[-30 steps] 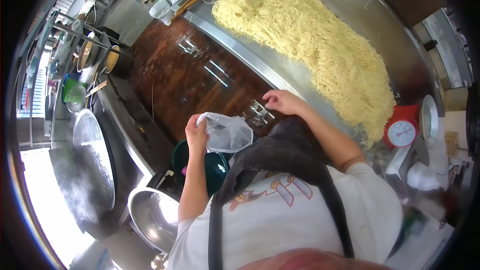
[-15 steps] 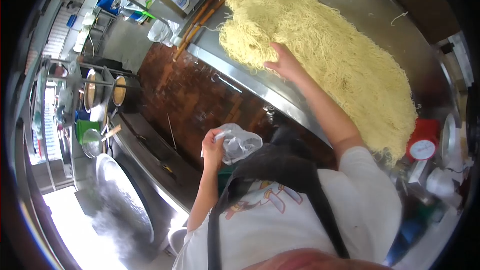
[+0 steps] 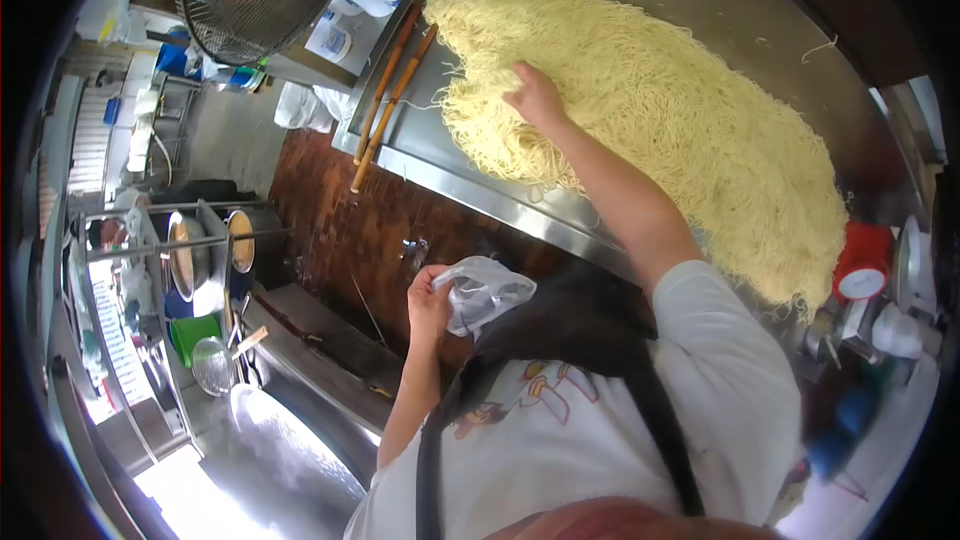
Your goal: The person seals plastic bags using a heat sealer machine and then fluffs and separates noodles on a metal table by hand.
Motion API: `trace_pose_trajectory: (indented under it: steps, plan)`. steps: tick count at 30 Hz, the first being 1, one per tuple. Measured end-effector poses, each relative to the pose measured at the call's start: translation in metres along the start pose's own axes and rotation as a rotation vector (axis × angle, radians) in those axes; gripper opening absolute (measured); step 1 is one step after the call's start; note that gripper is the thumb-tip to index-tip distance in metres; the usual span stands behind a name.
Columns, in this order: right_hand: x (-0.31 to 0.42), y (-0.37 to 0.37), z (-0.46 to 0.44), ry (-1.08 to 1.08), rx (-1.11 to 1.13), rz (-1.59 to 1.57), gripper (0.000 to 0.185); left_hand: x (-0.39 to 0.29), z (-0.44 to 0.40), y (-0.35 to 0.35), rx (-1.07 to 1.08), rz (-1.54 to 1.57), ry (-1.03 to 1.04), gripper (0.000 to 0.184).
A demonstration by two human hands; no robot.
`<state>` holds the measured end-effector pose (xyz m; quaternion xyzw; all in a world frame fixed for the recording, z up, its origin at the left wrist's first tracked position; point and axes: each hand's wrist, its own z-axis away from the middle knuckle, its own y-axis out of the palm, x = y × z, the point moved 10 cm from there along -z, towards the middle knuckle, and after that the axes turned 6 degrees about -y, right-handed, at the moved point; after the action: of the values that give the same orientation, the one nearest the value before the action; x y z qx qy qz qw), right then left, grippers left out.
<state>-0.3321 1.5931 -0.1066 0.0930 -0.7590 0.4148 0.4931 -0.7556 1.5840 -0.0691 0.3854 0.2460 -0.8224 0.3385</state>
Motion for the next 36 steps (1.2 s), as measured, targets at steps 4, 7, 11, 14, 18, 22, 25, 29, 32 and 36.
trace_pose_trajectory:
  steps: [4,7,11,14,18,22,25,29,32,36]
  plan:
    - [0.152,-0.062,-0.044,-0.196,-0.210,-0.087,0.051,-0.022,-0.064,-0.021,0.080,-0.122,0.087,0.010]
    - [0.204,-0.065,-0.050,-0.286,-0.289,-0.036,0.051,-0.045,-0.114,-0.043,0.169,-0.145,0.115,0.009]
    - [0.147,-0.013,-0.041,-0.216,-0.126,0.385,0.051,-0.078,-0.157,-0.067,0.252,-0.206,0.056,0.010]
    - [0.085,-0.009,0.016,-0.023,-0.050,0.418,0.053,-0.085,-0.187,-0.067,0.402,-0.227,0.073,0.011]
    - [0.071,-0.024,0.120,0.185,0.073,0.300,0.054,-0.076,-0.202,-0.008,0.711,-0.474,0.141,0.013]
    - [0.144,-0.035,0.156,0.016,0.082,0.030,0.041,-0.105,-0.161,0.065,0.876,-0.409,-0.008,0.010]
    - [0.173,-0.029,0.188,-0.041,0.134,-0.023,0.046,-0.114,-0.137,0.114,0.899,-0.369,-0.056,0.006]
    - [0.155,-0.051,0.258,0.068,0.140,0.121,0.039,-0.118,-0.082,0.187,1.018,-0.362,-0.026,0.008]
    - [0.132,-0.098,0.338,0.198,0.078,0.172,0.033,-0.110,-0.016,0.252,1.095,-0.423,0.021,0.009]
    - [0.123,-0.191,0.470,0.256,-0.115,0.281,0.027,-0.073,0.076,0.343,1.124,-0.430,-0.002,0.011]
